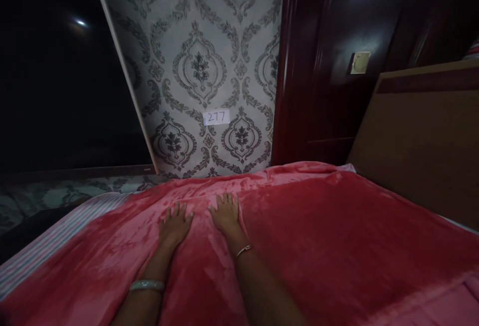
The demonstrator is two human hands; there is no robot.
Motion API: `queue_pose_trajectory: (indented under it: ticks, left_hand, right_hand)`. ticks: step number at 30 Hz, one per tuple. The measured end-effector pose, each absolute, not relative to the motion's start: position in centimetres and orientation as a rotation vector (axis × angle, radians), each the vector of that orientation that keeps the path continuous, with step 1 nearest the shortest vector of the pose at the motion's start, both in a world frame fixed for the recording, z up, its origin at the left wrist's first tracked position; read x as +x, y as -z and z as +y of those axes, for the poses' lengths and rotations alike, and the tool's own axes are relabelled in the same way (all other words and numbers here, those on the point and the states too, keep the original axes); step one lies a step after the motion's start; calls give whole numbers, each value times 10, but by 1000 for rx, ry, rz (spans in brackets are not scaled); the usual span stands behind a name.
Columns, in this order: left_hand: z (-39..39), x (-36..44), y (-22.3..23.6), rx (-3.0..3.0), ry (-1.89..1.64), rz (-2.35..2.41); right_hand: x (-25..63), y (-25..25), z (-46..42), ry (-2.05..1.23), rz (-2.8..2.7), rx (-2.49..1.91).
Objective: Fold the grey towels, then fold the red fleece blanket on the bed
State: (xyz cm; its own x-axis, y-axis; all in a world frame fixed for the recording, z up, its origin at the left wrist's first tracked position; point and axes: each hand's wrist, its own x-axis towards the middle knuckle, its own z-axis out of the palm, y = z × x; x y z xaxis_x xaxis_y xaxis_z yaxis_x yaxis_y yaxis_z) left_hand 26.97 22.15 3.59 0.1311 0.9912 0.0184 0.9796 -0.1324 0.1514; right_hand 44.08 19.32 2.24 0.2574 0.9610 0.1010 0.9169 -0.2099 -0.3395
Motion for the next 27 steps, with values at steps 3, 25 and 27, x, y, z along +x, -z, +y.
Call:
queue_pose_trajectory:
  ticks: [3, 25, 27]
  left_hand:
    - [221, 269, -36, 2285, -198, 2027]
    - [218, 268, -38, 2335, -342, 2004]
    - [217, 267, -45, 2319, -315, 1985]
  right_hand:
    - [445, -25, 194, -221, -1677, -2251]
    - [453, -20, 100, -221, -1835, -2096]
    - [458, -23, 94, -244, -1856, -2088]
